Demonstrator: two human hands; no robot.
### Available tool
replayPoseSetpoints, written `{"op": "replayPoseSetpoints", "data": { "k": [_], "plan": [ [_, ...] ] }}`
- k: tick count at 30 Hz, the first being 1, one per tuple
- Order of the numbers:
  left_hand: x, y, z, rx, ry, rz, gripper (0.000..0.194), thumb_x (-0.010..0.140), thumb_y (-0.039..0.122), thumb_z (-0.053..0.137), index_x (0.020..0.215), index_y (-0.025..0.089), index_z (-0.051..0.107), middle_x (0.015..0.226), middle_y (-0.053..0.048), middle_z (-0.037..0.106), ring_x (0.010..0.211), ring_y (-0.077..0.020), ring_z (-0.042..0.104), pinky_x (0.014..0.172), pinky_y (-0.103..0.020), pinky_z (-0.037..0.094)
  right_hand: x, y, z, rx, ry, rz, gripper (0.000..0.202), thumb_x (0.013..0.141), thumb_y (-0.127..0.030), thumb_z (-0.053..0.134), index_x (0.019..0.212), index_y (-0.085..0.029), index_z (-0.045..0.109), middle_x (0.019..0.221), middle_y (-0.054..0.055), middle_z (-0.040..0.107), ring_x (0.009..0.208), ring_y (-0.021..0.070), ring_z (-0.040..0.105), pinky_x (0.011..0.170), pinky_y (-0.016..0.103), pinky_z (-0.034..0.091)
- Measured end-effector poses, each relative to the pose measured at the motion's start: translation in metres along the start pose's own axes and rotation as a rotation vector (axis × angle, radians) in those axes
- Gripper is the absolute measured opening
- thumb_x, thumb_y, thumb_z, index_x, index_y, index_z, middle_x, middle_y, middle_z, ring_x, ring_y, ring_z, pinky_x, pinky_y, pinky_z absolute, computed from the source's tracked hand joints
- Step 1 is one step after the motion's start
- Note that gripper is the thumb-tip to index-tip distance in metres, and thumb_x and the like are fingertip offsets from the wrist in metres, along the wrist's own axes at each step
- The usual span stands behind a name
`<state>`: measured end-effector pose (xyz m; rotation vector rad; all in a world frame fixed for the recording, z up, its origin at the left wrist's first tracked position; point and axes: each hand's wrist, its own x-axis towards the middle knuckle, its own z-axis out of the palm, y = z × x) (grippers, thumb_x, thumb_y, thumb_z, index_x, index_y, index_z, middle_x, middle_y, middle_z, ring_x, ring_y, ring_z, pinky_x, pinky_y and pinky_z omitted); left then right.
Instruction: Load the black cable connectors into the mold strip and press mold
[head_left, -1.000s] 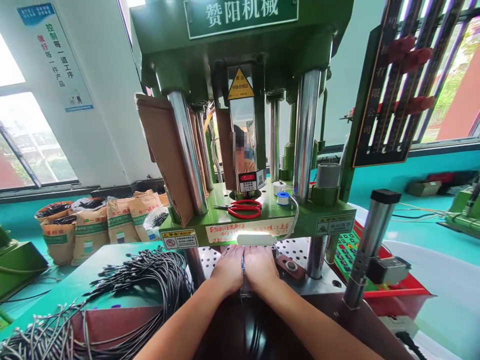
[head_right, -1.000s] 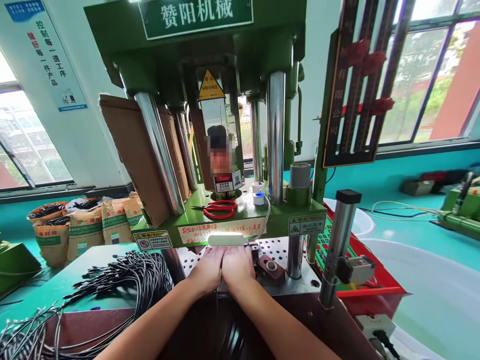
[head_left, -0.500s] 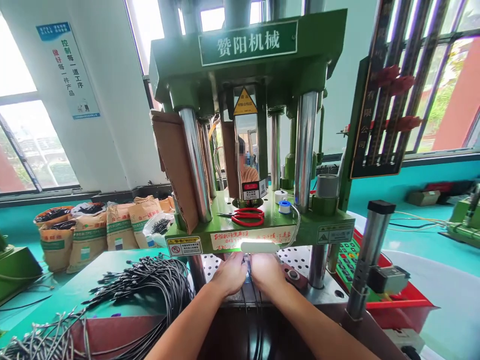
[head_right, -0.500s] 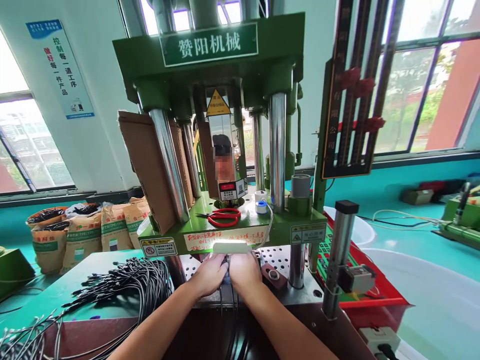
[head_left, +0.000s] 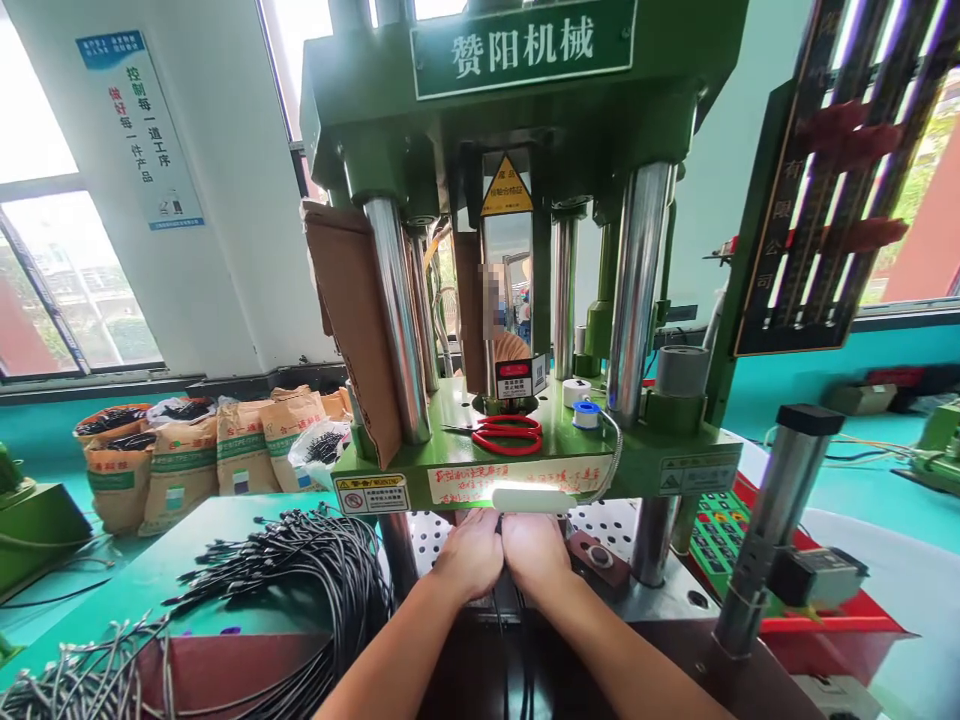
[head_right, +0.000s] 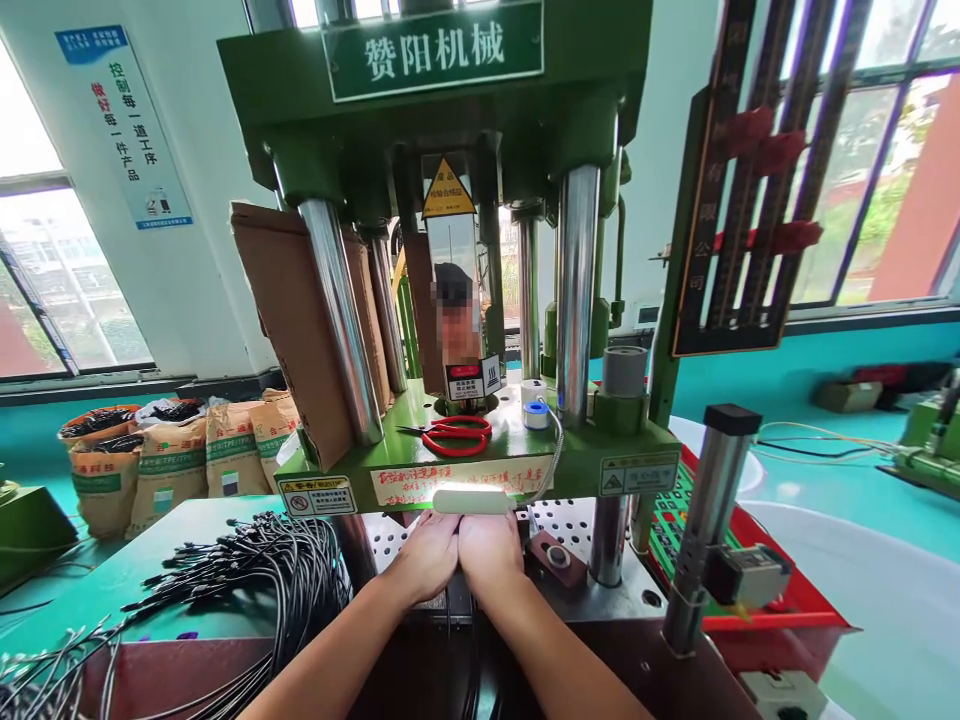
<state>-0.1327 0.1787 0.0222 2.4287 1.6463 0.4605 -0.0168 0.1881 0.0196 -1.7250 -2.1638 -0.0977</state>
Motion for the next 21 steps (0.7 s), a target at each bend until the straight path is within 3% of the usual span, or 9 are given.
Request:
{"op": "replayPoseSetpoints", "data": {
  "k": [5,11,15,21],
  "plan": [
    [-0.002,0.004,-0.008,0.031,0.007,0.021,0.045,0.084,0.017,0.029,0.124,0.017,0.049,0.130,-0.009,0.054,0.122,-0.0209,0.046,0.108,-0.039,0.028,-0.001,0.017,-0.015,0.043,0.026,0.022,0.019,0.091,-0.023,0.050,0.098,-0.015,0.066,0.100,0.007,0.068,0.091,0.0192,0.062,0.082,0.035,0.046],
    [0.001,0.038,-0.008,0.072,0.012,0.136,0.050,0.084,0.024,0.032,0.132,0.015,0.043,0.136,-0.010,0.049,0.126,-0.0237,0.041,0.111,-0.042,0.022,-0.024,0.055,-0.026,0.056,0.082,0.093,0.036,0.091,-0.014,0.033,0.102,-0.012,0.067,0.099,0.015,0.067,0.093,0.0234,0.061,0.079,0.030,0.042],
    [0.010,0.057,0.001,0.097,-0.023,0.185,0.051,0.083,0.027,0.034,0.130,0.009,0.046,0.134,-0.015,0.050,0.124,-0.0271,0.044,0.108,-0.044,0.027,-0.033,0.058,-0.021,0.046,0.052,0.095,0.034,0.089,-0.018,0.036,0.106,-0.015,0.066,0.097,0.014,0.068,0.088,0.0270,0.061,0.074,0.034,0.042],
    [0.017,0.056,0.006,0.129,-0.032,0.164,0.051,0.085,0.028,0.030,0.129,0.008,0.046,0.131,-0.017,0.053,0.121,-0.0287,0.047,0.105,-0.045,0.030,-0.028,0.057,-0.014,0.059,0.005,0.069,0.036,0.088,-0.018,0.036,0.112,-0.017,0.063,0.101,0.012,0.069,0.094,0.0277,0.059,0.076,0.035,0.039]
  ]
}}
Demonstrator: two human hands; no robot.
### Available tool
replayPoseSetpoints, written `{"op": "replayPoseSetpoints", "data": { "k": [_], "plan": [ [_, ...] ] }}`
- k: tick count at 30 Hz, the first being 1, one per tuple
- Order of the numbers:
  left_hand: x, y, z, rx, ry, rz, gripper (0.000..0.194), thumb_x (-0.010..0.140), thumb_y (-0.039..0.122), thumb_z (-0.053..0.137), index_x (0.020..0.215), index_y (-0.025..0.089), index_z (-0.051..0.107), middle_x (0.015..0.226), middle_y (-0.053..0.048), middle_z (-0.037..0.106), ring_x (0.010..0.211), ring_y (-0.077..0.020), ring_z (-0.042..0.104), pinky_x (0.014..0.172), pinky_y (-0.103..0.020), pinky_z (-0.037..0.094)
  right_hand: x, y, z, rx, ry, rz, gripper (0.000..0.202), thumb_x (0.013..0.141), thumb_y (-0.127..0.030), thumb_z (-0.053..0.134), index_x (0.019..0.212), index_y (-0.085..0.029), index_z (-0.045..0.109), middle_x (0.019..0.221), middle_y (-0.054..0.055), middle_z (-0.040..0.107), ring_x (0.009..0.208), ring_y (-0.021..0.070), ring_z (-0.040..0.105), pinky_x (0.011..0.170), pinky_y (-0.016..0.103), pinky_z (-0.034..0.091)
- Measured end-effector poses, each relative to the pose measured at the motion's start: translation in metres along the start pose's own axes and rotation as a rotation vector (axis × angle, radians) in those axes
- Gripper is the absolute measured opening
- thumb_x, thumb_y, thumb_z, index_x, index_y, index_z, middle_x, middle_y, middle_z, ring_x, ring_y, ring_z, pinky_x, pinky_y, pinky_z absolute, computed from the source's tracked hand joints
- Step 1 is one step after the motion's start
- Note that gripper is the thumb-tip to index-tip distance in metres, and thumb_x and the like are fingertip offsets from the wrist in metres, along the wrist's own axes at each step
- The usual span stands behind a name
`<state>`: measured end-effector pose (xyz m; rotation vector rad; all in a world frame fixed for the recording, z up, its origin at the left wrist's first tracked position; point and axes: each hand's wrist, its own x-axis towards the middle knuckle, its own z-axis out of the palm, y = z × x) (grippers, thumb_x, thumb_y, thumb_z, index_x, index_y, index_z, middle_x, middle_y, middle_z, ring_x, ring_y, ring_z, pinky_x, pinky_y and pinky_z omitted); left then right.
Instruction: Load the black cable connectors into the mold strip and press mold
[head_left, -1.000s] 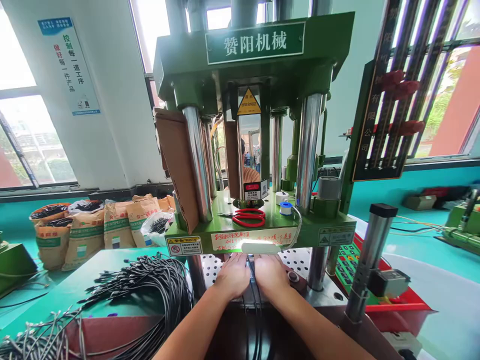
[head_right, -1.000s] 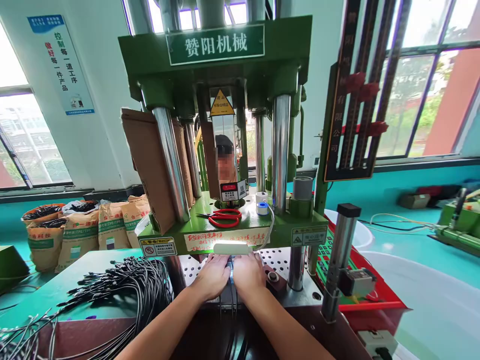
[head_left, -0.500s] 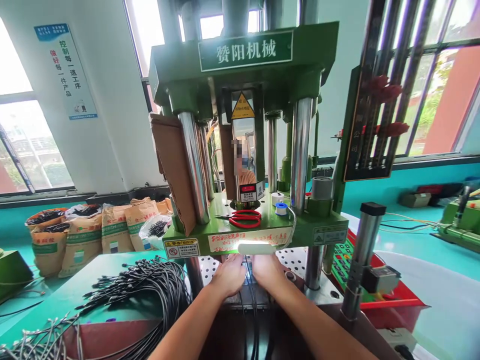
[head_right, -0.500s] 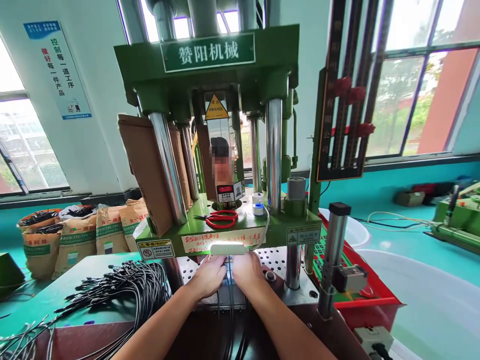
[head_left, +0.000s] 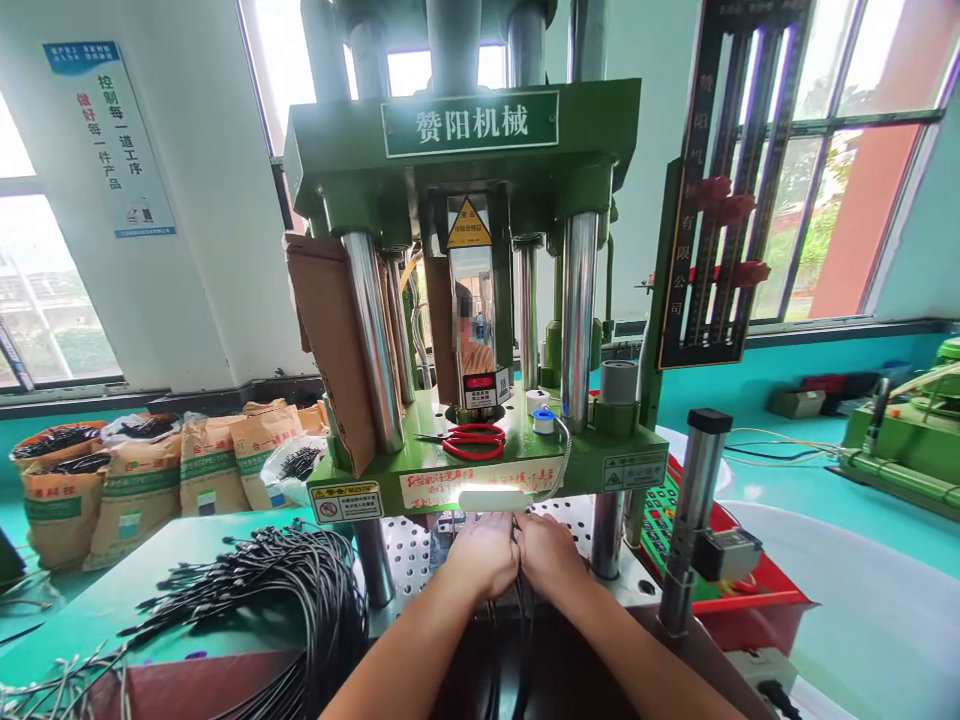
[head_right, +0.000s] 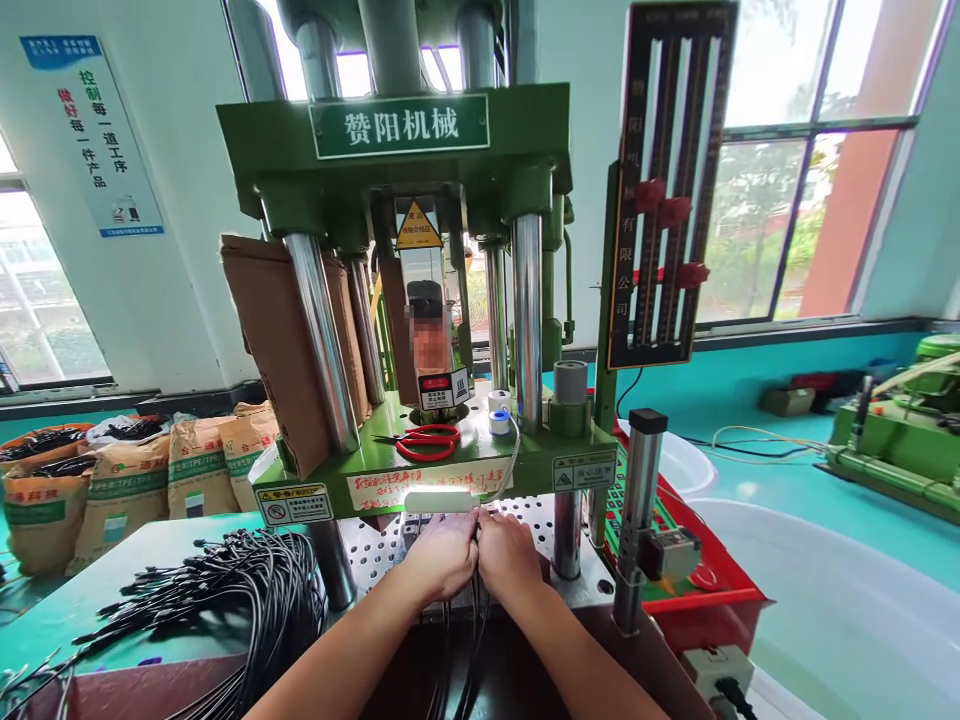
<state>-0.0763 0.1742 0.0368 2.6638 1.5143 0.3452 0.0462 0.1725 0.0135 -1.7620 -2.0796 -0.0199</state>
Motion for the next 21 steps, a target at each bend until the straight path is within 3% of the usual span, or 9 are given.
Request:
{"op": "replayPoseSetpoints", "data": {
  "k": [6,15,21],
  "plan": [
    [0.003,-0.002,0.003,0.015,-0.002,-0.062,0.043,0.083,0.026,0.031,0.117,0.009,0.053,0.119,-0.017,0.060,0.114,-0.0276,0.052,0.100,-0.041,0.036,0.005,0.005,0.008,0.024,-0.058,-0.030,0.036,0.084,-0.016,0.041,0.115,-0.017,0.060,0.112,0.012,0.064,0.104,0.0267,0.054,0.085,0.035,0.036],
    [0.011,-0.007,0.008,0.031,-0.044,-0.109,0.040,0.085,0.026,0.028,0.104,0.009,0.059,0.111,-0.016,0.064,0.106,-0.0271,0.058,0.094,-0.038,0.041,0.012,0.010,0.018,0.028,-0.095,-0.089,0.031,0.085,-0.016,0.040,0.106,-0.015,0.062,0.109,0.014,0.064,0.106,0.0270,0.052,0.090,0.035,0.033],
    [-0.010,-0.005,-0.003,0.063,0.025,-0.113,0.044,0.085,0.026,0.031,0.123,0.015,0.051,0.127,-0.009,0.057,0.121,-0.0219,0.048,0.105,-0.037,0.032,0.011,0.006,-0.002,0.031,-0.004,-0.116,0.029,0.086,-0.021,0.044,0.102,-0.016,0.066,0.109,0.014,0.065,0.105,0.0282,0.055,0.090,0.037,0.037]
  ]
}}
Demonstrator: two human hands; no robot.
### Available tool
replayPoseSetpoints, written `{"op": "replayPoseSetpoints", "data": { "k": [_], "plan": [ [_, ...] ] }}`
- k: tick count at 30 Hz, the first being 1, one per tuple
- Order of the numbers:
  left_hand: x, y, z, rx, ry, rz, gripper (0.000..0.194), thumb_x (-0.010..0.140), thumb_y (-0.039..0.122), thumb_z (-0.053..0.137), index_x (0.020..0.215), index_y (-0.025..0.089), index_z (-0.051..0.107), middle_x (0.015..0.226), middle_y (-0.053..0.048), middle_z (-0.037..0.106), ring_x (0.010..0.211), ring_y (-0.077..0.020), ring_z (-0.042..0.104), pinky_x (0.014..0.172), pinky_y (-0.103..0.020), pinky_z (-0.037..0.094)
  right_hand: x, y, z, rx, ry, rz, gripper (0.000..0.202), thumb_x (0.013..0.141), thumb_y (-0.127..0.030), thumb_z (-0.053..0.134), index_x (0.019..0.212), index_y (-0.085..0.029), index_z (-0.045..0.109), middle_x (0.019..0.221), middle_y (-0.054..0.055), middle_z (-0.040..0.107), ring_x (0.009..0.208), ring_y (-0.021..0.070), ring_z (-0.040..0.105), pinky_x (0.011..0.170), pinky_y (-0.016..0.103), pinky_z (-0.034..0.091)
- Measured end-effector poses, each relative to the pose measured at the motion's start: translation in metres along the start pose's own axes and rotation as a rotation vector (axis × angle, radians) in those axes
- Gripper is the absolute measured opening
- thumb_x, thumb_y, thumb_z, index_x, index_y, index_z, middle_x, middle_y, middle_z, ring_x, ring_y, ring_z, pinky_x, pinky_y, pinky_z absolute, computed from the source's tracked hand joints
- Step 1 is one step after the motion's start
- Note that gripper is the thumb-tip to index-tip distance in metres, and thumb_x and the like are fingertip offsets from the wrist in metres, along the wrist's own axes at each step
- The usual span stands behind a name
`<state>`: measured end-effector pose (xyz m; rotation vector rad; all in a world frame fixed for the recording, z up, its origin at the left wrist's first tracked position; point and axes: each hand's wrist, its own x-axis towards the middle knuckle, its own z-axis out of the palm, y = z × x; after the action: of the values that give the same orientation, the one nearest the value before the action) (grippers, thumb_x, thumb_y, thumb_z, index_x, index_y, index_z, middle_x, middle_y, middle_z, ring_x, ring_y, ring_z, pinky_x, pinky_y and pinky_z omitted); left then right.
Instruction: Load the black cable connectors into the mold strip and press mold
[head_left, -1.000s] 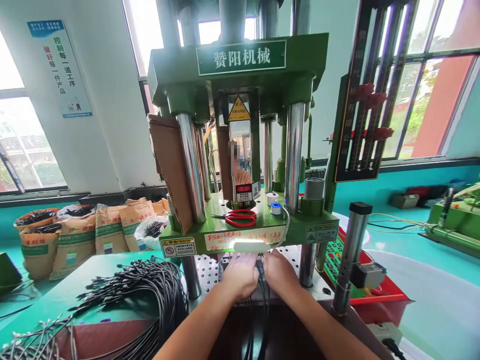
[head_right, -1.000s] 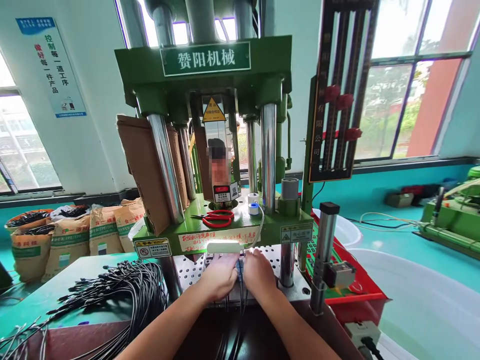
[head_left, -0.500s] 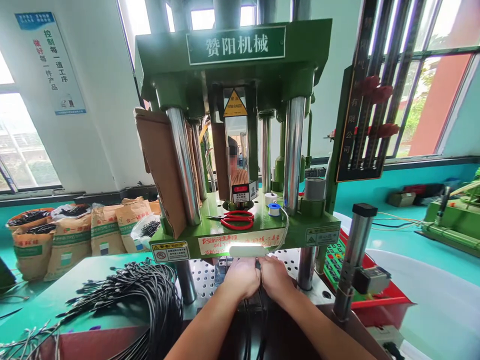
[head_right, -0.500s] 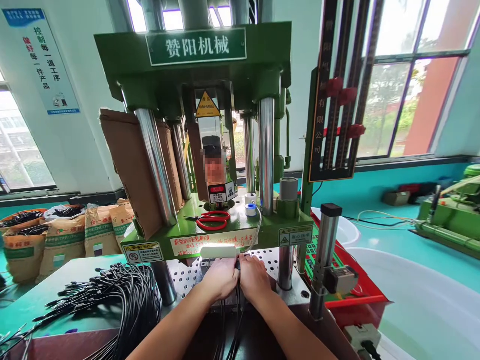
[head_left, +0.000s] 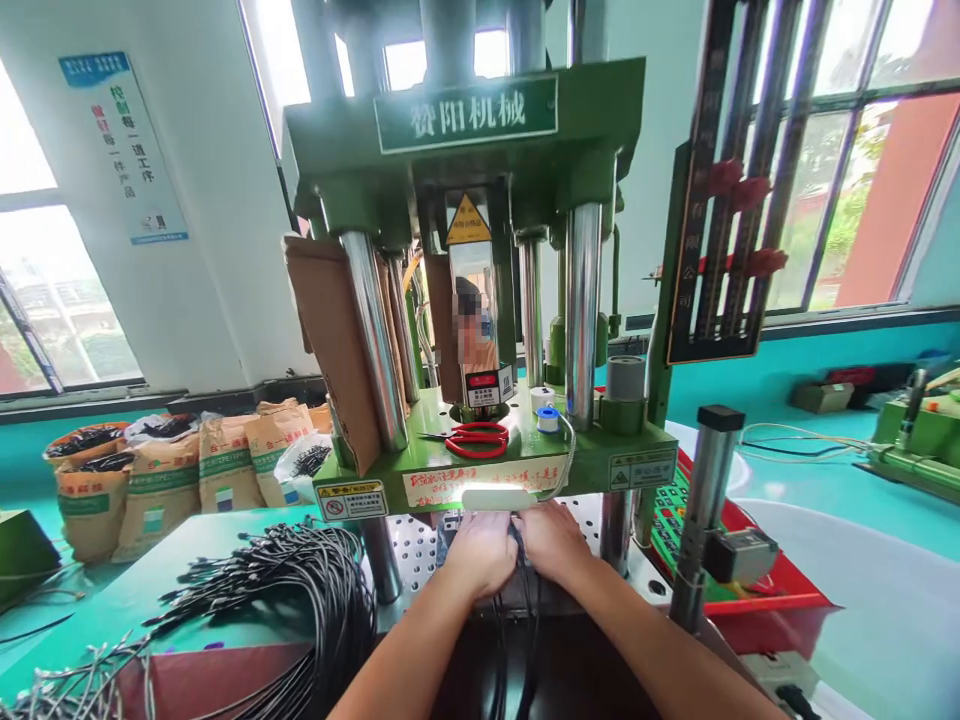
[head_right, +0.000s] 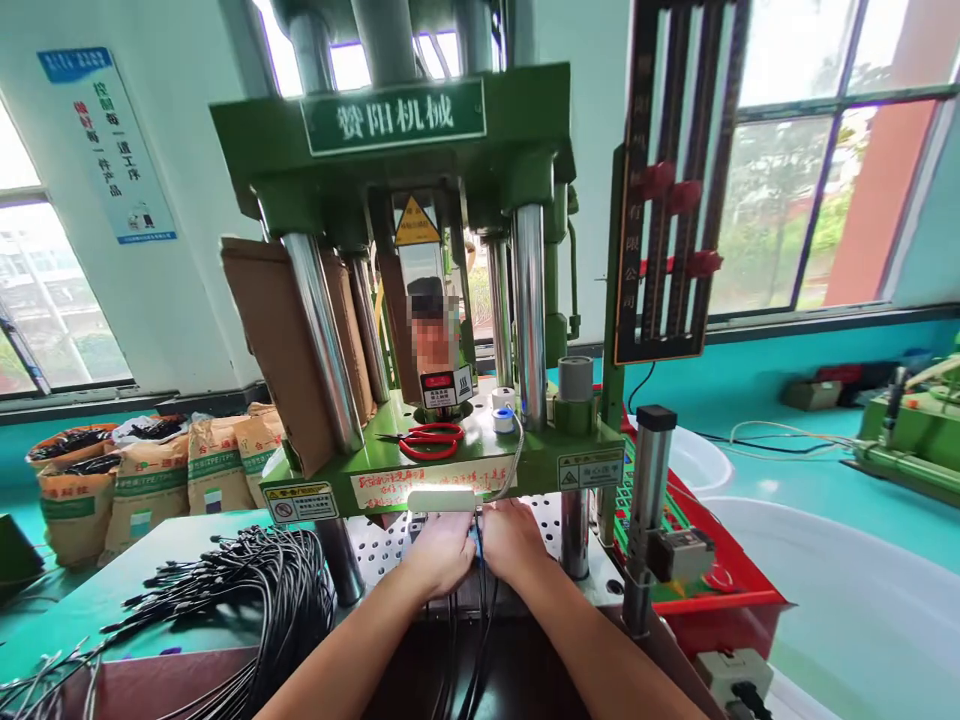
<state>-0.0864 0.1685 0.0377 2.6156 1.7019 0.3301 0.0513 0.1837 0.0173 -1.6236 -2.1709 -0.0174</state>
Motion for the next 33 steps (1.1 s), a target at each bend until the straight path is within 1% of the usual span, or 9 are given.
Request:
{"op": "replayPoseSetpoints", "data": {
  "k": [5,9,15,20,24,26,30,31,33],
  "plan": [
    [-0.025,-0.015,0.007,0.044,0.062,-0.098,0.055,0.086,0.025,0.028,0.137,0.007,0.036,0.145,-0.013,0.037,0.136,-0.0245,0.029,0.113,-0.045,0.018,-0.013,-0.012,0.004,0.023,0.065,-0.071,0.041,0.091,-0.032,0.042,0.125,-0.015,0.056,0.132,0.013,0.052,0.123,0.0269,0.042,0.104,0.037,0.028],
    [-0.024,-0.019,0.016,0.056,0.063,-0.125,0.053,0.087,0.028,0.028,0.135,0.010,0.041,0.143,-0.011,0.042,0.134,-0.0245,0.033,0.112,-0.046,0.021,-0.018,-0.019,0.015,0.039,0.058,-0.100,0.042,0.091,-0.028,0.041,0.128,-0.013,0.054,0.132,0.013,0.054,0.123,0.0278,0.043,0.108,0.041,0.024],
    [-0.017,-0.018,0.018,0.039,0.091,-0.140,0.051,0.087,0.026,0.029,0.137,0.016,0.037,0.142,-0.009,0.044,0.132,-0.0244,0.035,0.112,-0.049,0.019,-0.014,-0.018,0.012,0.071,0.056,-0.118,0.040,0.093,-0.029,0.036,0.124,-0.016,0.057,0.125,0.013,0.058,0.120,0.0271,0.045,0.107,0.043,0.022],
    [-0.011,-0.019,0.020,0.019,0.083,-0.157,0.044,0.088,0.026,0.027,0.125,0.016,0.049,0.132,-0.009,0.053,0.126,-0.0249,0.042,0.109,-0.048,0.024,-0.009,-0.017,0.016,0.127,0.060,-0.085,0.039,0.093,-0.029,0.034,0.119,-0.016,0.061,0.122,0.014,0.059,0.119,0.0284,0.045,0.107,0.044,0.022],
    [-0.008,-0.019,0.007,0.009,0.089,-0.157,0.045,0.085,0.023,0.032,0.126,0.014,0.049,0.132,-0.010,0.053,0.125,-0.0255,0.043,0.107,-0.048,0.030,-0.005,-0.018,0.018,0.199,0.098,-0.059,0.035,0.088,-0.025,0.047,0.115,-0.011,0.064,0.118,0.019,0.061,0.118,0.0323,0.047,0.105,0.048,0.025],
    [-0.013,-0.014,-0.007,0.004,0.105,-0.153,0.042,0.084,0.021,0.032,0.119,0.014,0.054,0.126,-0.010,0.058,0.120,-0.0245,0.048,0.104,-0.045,0.035,0.001,-0.017,0.016,0.262,0.131,-0.035,0.026,0.086,-0.023,0.053,0.104,-0.012,0.068,0.108,0.017,0.066,0.112,0.0299,0.052,0.103,0.048,0.030],
    [-0.059,0.018,-0.021,-0.035,0.222,-0.126,0.044,0.086,0.022,0.035,0.127,0.015,0.048,0.134,-0.012,0.049,0.127,-0.0274,0.039,0.109,-0.048,0.027,0.022,-0.020,0.016,0.469,0.238,0.079,0.019,0.090,-0.031,0.054,0.093,-0.016,0.065,0.097,0.006,0.067,0.092,0.0193,0.062,0.088,0.042,0.046],
    [-0.078,0.030,-0.020,-0.108,0.278,-0.056,0.044,0.087,0.024,0.037,0.130,0.017,0.046,0.139,-0.012,0.044,0.131,-0.0283,0.033,0.111,-0.050,0.023,0.028,-0.023,0.017,0.533,0.266,0.107,0.021,0.091,-0.033,0.053,0.098,-0.016,0.063,0.099,0.005,0.066,0.088,0.0179,0.062,0.083,0.040,0.049],
    [-0.121,0.054,-0.012,-0.255,0.292,0.087,0.035,0.091,0.028,0.037,0.124,0.026,0.051,0.136,-0.009,0.047,0.125,-0.0254,0.041,0.106,-0.048,0.033,0.040,-0.033,0.021,0.658,0.314,0.137,0.025,0.091,-0.034,0.054,0.107,-0.016,0.059,0.104,0.005,0.063,0.085,0.0172,0.063,0.075,0.037,0.053]
  ]
}}
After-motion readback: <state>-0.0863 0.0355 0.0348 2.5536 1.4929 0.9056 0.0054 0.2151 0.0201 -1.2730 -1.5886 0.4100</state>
